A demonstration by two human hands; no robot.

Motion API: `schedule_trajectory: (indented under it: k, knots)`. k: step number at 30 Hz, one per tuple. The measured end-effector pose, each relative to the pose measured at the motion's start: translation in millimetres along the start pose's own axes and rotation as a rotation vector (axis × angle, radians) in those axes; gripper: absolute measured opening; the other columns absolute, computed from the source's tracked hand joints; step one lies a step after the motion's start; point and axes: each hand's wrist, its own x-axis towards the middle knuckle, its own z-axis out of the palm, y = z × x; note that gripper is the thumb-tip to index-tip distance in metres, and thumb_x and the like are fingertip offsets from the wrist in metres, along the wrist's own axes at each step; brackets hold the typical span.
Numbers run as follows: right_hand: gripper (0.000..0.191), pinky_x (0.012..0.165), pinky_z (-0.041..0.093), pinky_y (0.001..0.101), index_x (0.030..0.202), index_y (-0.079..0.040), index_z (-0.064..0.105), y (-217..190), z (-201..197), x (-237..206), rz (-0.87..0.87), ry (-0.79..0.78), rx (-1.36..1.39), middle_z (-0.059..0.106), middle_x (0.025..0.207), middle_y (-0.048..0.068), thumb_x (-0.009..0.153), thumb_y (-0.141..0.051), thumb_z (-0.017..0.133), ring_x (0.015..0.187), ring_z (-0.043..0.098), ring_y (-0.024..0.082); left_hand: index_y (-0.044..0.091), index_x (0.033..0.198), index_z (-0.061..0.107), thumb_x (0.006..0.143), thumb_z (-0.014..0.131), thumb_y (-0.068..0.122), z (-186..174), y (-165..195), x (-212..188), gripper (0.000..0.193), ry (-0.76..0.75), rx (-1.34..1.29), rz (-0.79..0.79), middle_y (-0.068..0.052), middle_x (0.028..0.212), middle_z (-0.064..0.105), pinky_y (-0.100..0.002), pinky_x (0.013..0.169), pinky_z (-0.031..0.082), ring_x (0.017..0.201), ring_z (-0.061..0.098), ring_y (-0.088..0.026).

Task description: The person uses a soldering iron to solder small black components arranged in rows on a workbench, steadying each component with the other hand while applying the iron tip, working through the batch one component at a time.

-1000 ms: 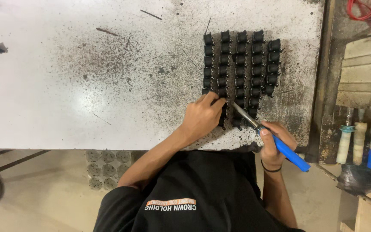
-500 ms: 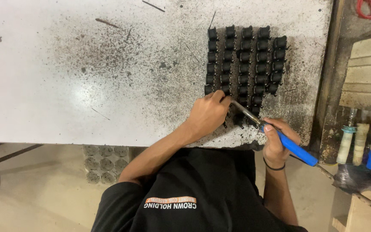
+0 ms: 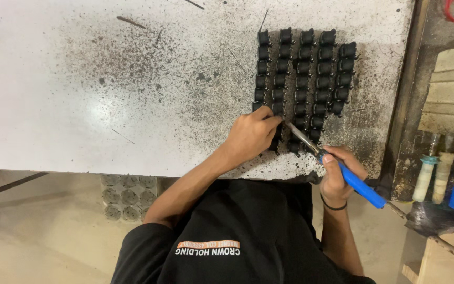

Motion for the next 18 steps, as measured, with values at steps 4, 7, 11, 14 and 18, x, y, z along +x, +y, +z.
schedule_trajectory:
  k: [4,7,11,14,18]
  knots:
    - [0.021,0.069,0.043,0.0253,0.104,0.009,0.07,-2.4,-2.8,1.6,-0.016,0.006,-0.088,0.067,0.093,0.014,0.091,-0.007,0.066,0.075,0.058,0.015,0.004,0.099,0.075,0.086,0.07,0.006,1.0,3.1,-0.3,0.014,0.041,0.062,0.032,-0.011,0.094,0.066,-0.042,0.059,0.058,0.068,0.07,-0.031]
    - [0.021,0.071,0.042,0.0247,0.104,0.009,0.07,1.0,-2.1,2.4,-0.04,0.043,-0.055,0.066,0.092,0.013,0.091,-0.007,0.066,0.076,0.058,0.014,0.004,0.097,0.075,0.085,0.069,0.005,1.9,5.1,0.2,0.014,0.0,0.094,0.003,-0.011,0.091,0.065,-0.043,0.056,0.057,0.066,0.069,-0.031]
    - [0.022,0.07,0.04,0.0233,0.104,0.009,0.071,4.3,-1.9,-0.7,0.0,0.094,-0.006,0.065,0.09,0.012,0.09,-0.006,0.067,0.073,0.055,0.013,0.004,0.097,0.074,0.084,0.069,0.005,2.7,5.8,0.0,0.015,0.019,0.105,0.014,-0.011,0.092,0.065,-0.042,0.054,0.056,0.067,0.069,-0.03]
    - [0.021,0.074,0.043,0.0239,0.105,0.009,0.07,4.8,-1.7,-0.7,-0.038,0.042,-0.019,0.067,0.095,0.015,0.09,-0.006,0.066,0.078,0.058,0.015,0.005,0.096,0.074,0.083,0.069,0.005,2.5,5.4,0.1,0.013,0.028,0.117,0.007,-0.009,0.092,0.065,-0.042,0.054,0.055,0.066,0.069,-0.029]
    - [0.021,0.077,0.047,0.0257,0.106,0.008,0.069,2.0,2.3,3.2,-0.117,0.061,0.012,0.07,0.1,0.016,0.092,-0.007,0.068,0.083,0.063,0.017,0.006,0.095,0.072,0.084,0.07,0.005,1.7,6.0,0.0,0.011,0.051,0.102,0.025,-0.008,0.094,0.064,-0.041,0.054,0.055,0.067,0.069,-0.028]
